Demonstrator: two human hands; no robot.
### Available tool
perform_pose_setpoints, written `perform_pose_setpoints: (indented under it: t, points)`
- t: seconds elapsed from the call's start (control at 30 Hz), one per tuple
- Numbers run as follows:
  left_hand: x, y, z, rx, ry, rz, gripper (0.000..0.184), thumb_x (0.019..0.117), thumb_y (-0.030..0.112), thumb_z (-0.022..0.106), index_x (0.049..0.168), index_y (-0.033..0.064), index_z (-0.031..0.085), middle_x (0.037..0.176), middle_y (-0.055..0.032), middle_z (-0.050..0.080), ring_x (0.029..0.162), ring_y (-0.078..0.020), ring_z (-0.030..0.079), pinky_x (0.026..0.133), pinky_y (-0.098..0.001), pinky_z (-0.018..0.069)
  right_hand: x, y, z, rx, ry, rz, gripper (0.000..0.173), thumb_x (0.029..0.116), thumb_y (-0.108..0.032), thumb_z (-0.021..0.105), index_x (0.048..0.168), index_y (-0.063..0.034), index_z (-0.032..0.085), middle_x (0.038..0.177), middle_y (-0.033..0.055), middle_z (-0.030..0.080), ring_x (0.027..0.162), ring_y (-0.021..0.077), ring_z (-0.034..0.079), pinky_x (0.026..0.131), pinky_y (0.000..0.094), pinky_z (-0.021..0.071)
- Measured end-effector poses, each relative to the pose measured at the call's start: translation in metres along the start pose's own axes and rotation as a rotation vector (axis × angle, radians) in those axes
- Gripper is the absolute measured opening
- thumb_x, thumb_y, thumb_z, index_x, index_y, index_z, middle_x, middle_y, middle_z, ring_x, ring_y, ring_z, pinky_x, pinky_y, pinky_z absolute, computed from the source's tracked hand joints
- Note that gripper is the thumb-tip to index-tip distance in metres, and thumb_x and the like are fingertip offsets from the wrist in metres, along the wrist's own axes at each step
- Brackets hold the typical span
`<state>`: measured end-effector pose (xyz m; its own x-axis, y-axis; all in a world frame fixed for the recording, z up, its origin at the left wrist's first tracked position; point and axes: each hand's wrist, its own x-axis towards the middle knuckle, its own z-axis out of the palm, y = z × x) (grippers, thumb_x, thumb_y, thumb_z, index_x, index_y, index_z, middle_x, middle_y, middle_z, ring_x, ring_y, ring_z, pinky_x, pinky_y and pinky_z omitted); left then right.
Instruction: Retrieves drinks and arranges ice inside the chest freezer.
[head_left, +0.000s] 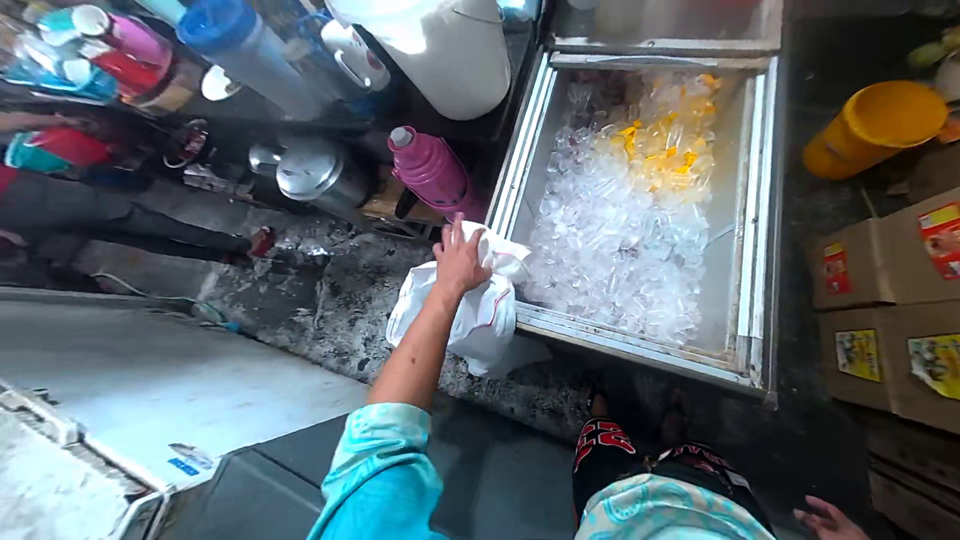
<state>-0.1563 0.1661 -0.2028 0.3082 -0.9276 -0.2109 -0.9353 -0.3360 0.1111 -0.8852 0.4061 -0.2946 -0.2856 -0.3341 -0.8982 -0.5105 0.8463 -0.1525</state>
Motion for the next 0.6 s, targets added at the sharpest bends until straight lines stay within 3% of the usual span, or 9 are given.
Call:
perform_pose_setpoints:
  t: [0.03,0.07,0.1,0.13,0.2,0.37,0.4,0.5,0.6]
  points:
    - [-0.003,-0.015,0.007,-0.077,-0.014,-0.134,0.111,0.0685,0.042,0.091,0.160,0.0192,0.034,0.170,-0.0244,0.006,0.147,-0.0570,0.024,0.100,-0.0809,0.0362,0.002,-0.006,0.000,0.011,0.011,-0.025,0.060,0.1025,-0.022,0.062,0.155,-0.0045,0.037,0.140,0.0275,0.056,0.115,0.0396,0.065,0.093,0.0575,0.0543]
    - [-0.008,-0.028,0.017,-0.164,-0.058,-0.265,0.129,0.0677,0.043,0.093,0.166,0.0184,0.014,0.170,-0.0273,-0.001,0.144,-0.0595,0.029,0.098,-0.0795,0.0412,0.001,-0.013,0.001,0.038,0.023,-0.044,0.060,0.1023,-0.021,0.062,0.154,-0.0055,0.038,0.140,0.0265,0.057,0.116,0.0396,0.065,0.093,0.0579,0.0551]
    - [-0.014,-0.039,0.025,-0.252,-0.122,-0.370,0.134,0.0710,0.043,0.092,0.167,0.0152,0.002,0.167,-0.0337,0.007,0.136,-0.0603,0.041,0.097,-0.0756,0.0453,-0.002,-0.023,0.000,0.070,0.040,-0.061,0.059,0.1024,-0.020,0.062,0.154,-0.0067,0.038,0.139,0.0252,0.058,0.115,0.0397,0.065,0.092,0.0582,0.0556]
    - [-0.021,-0.046,0.032,-0.333,-0.199,-0.434,0.131,0.0761,0.043,0.089,0.166,0.0104,0.000,0.159,-0.0388,0.024,0.131,-0.0581,0.049,0.100,-0.0717,0.0460,-0.006,-0.032,-0.001,0.098,0.056,-0.081,0.058,0.1025,-0.018,0.063,0.154,-0.0071,0.039,0.138,0.0249,0.058,0.115,0.0401,0.065,0.090,0.0586,0.0558]
    - [-0.034,-0.050,0.039,-0.411,-0.319,-0.433,0.105,0.0850,0.039,0.081,0.161,0.0031,0.019,0.136,-0.0364,0.055,0.123,-0.0497,0.059,0.103,-0.0663,0.0465,-0.011,-0.043,-0.006,0.138,0.083,-0.125,0.056,0.1025,-0.016,0.063,0.153,-0.0071,0.040,0.138,0.0245,0.059,0.113,0.0392,0.066,0.088,0.0577,0.0560]
    - [-0.075,-0.080,0.025,-0.390,-0.209,-0.401,0.046,0.0920,0.022,0.070,0.131,-0.0007,0.061,0.116,-0.0289,0.068,0.110,-0.0456,0.066,0.095,-0.0686,0.0491,-0.021,-0.023,-0.011,0.148,0.118,-0.096,0.054,0.1030,-0.014,0.062,0.152,-0.0074,0.041,0.135,0.0236,0.061,0.109,0.0370,0.068,0.086,0.0556,0.0571]
    - [-0.092,-0.095,0.021,-0.354,-0.180,-0.472,0.044,0.0922,0.023,0.071,0.126,-0.0046,0.063,0.115,-0.0308,0.067,0.110,-0.0469,0.065,0.095,-0.0688,0.0488,-0.024,-0.014,-0.011,0.140,0.122,-0.070,0.053,0.1033,-0.013,0.061,0.152,-0.0072,0.042,0.134,0.0237,0.061,0.108,0.0371,0.068,0.085,0.0555,0.0570]
    - [-0.165,-0.140,0.039,-0.284,-0.169,-0.713,0.057,0.0966,0.031,0.067,0.135,-0.0100,0.056,0.130,-0.0360,0.060,0.125,-0.0506,0.058,0.104,-0.0684,0.0441,-0.031,0.015,-0.007,0.138,0.107,0.015,0.052,0.1043,-0.015,0.060,0.152,-0.0061,0.041,0.132,0.0250,0.062,0.108,0.0380,0.068,0.087,0.0554,0.0558]
    - [-0.254,-0.136,0.077,-0.648,-0.226,-0.870,0.044,0.1096,0.019,0.048,0.141,-0.0127,0.048,0.140,-0.0334,0.054,0.130,-0.0399,0.054,0.111,-0.0544,0.0410,-0.021,0.049,-0.006,0.100,0.038,0.089,0.054,0.1061,-0.017,0.055,0.155,-0.0060,0.036,0.137,0.0265,0.059,0.111,0.0385,0.067,0.090,0.0549,0.0552]
